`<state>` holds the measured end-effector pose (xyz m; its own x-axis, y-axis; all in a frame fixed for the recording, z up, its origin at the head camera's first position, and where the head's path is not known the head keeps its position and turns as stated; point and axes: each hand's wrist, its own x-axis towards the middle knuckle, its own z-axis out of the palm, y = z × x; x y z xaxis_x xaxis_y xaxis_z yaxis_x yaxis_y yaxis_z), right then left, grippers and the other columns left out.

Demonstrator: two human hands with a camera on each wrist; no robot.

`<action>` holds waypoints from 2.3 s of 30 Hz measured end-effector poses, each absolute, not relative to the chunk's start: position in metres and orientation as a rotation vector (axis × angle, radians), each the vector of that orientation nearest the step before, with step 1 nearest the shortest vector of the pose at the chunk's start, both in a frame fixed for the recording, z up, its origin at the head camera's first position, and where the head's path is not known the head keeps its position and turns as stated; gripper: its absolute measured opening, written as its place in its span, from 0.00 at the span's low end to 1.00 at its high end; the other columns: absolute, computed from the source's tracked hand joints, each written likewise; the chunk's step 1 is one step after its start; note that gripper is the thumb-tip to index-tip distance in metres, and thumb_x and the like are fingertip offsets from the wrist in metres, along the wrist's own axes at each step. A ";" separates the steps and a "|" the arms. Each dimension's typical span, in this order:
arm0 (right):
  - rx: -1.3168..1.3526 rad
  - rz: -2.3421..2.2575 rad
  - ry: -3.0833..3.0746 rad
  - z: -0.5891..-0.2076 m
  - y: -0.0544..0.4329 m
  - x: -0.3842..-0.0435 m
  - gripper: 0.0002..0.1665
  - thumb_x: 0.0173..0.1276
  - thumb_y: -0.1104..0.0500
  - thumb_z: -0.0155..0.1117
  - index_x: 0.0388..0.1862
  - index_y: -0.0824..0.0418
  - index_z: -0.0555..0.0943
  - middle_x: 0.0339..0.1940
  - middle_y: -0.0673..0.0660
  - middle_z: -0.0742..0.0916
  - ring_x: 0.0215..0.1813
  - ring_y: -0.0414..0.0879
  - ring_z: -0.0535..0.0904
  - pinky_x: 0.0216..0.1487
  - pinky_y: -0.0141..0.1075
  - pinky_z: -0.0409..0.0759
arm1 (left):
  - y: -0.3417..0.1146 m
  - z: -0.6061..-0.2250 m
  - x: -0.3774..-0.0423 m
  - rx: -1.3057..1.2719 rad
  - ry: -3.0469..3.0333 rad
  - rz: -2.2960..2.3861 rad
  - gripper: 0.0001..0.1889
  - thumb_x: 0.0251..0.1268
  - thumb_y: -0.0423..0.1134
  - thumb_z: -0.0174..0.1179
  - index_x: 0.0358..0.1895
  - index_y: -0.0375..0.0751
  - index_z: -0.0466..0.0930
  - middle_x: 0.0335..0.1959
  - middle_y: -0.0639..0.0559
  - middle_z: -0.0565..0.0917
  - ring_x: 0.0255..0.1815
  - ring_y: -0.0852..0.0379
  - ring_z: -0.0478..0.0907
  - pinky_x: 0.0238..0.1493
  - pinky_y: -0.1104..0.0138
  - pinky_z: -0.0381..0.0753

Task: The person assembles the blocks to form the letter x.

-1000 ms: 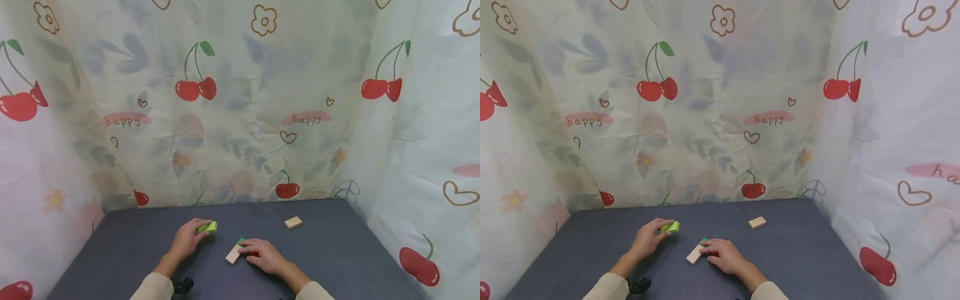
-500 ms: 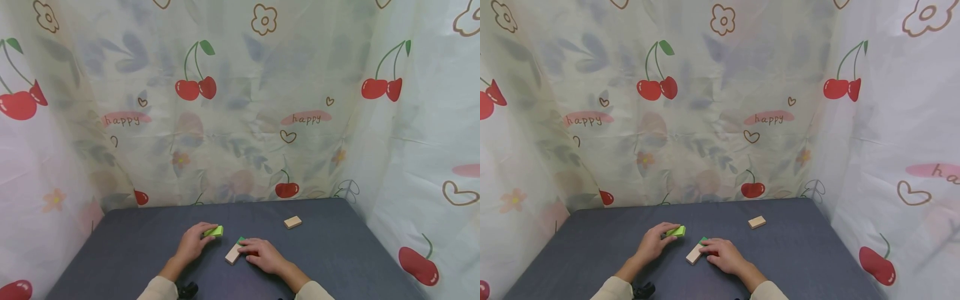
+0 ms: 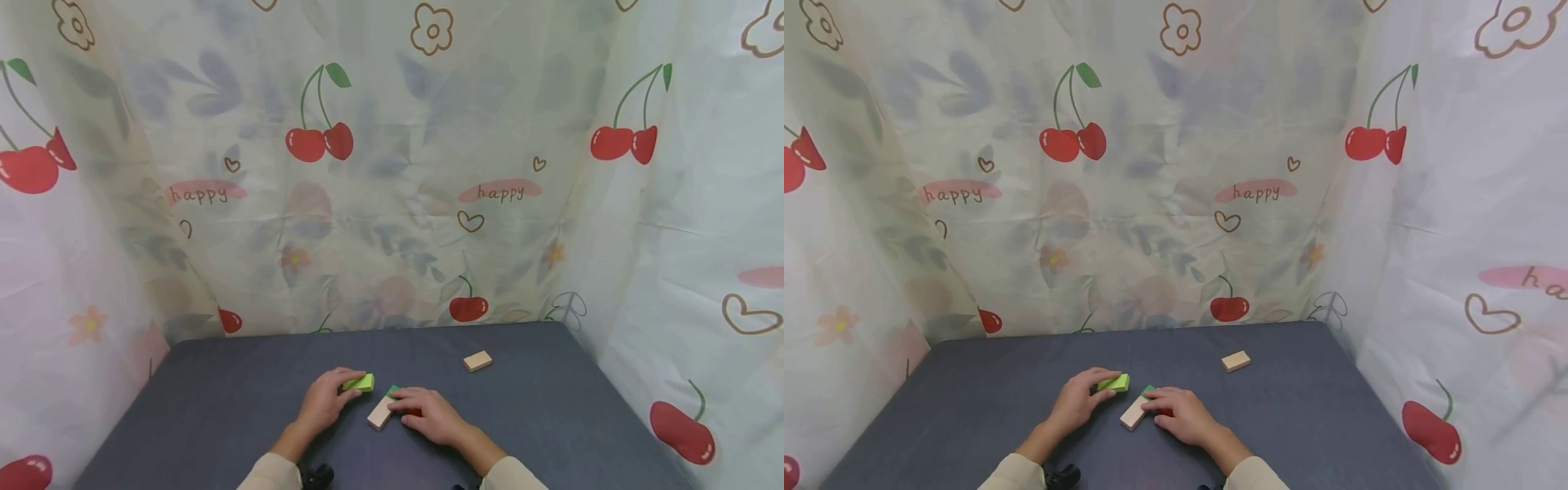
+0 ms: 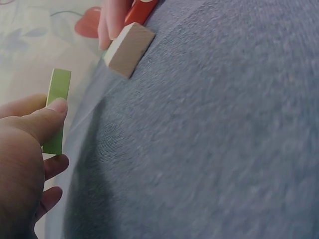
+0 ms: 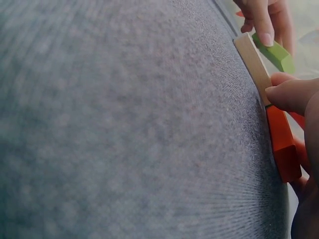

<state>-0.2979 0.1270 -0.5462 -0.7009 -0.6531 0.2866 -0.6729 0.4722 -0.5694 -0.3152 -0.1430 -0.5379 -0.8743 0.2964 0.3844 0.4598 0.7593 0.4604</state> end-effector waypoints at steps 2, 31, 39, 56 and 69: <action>1.202 1.059 -2.677 -0.546 0.127 -0.298 0.20 0.68 0.62 0.64 0.59 0.53 0.83 0.63 0.51 0.80 0.67 0.49 0.71 0.64 0.50 0.68 | -0.141 -0.539 -0.315 -0.585 -2.683 -0.808 0.19 0.59 0.45 0.68 0.55 0.55 0.84 0.49 0.58 0.83 0.51 0.53 0.79 0.51 0.52 0.75; 1.181 1.093 -2.702 -0.547 0.128 -0.298 0.21 0.69 0.62 0.63 0.60 0.51 0.82 0.65 0.51 0.78 0.68 0.49 0.70 0.64 0.49 0.67 | -0.119 -0.547 -0.320 -0.630 -2.736 -0.620 0.15 0.59 0.47 0.68 0.50 0.58 0.87 0.47 0.61 0.84 0.39 0.59 0.73 0.41 0.59 0.72; 1.188 1.108 -2.696 -0.547 0.129 -0.298 0.21 0.69 0.62 0.63 0.60 0.52 0.82 0.65 0.51 0.78 0.68 0.49 0.70 0.64 0.50 0.67 | -0.115 -0.545 -0.320 -0.667 -2.710 -0.568 0.14 0.60 0.45 0.68 0.50 0.57 0.87 0.48 0.59 0.84 0.41 0.57 0.74 0.43 0.57 0.73; 1.189 1.094 -2.676 -0.545 0.128 -0.296 0.20 0.69 0.62 0.63 0.59 0.53 0.83 0.64 0.52 0.79 0.67 0.50 0.71 0.63 0.51 0.68 | -0.108 -0.547 -0.322 -0.675 -2.701 -0.509 0.13 0.62 0.44 0.67 0.49 0.60 0.87 0.53 0.56 0.80 0.46 0.53 0.76 0.46 0.54 0.75; 1.211 1.096 -2.658 -0.545 0.128 -0.297 0.20 0.69 0.62 0.62 0.59 0.55 0.82 0.64 0.54 0.79 0.67 0.52 0.71 0.63 0.52 0.68 | -0.106 -0.545 -0.319 -0.695 -2.711 -0.474 0.14 0.63 0.45 0.65 0.52 0.62 0.86 0.56 0.55 0.79 0.50 0.50 0.75 0.47 0.52 0.73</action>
<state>-0.2969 0.1284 -0.5452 -0.6984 -0.6538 0.2911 -0.6689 0.4517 -0.5904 -0.3193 -0.1057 -0.5447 -0.8372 0.4076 0.3646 0.5071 0.8283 0.2385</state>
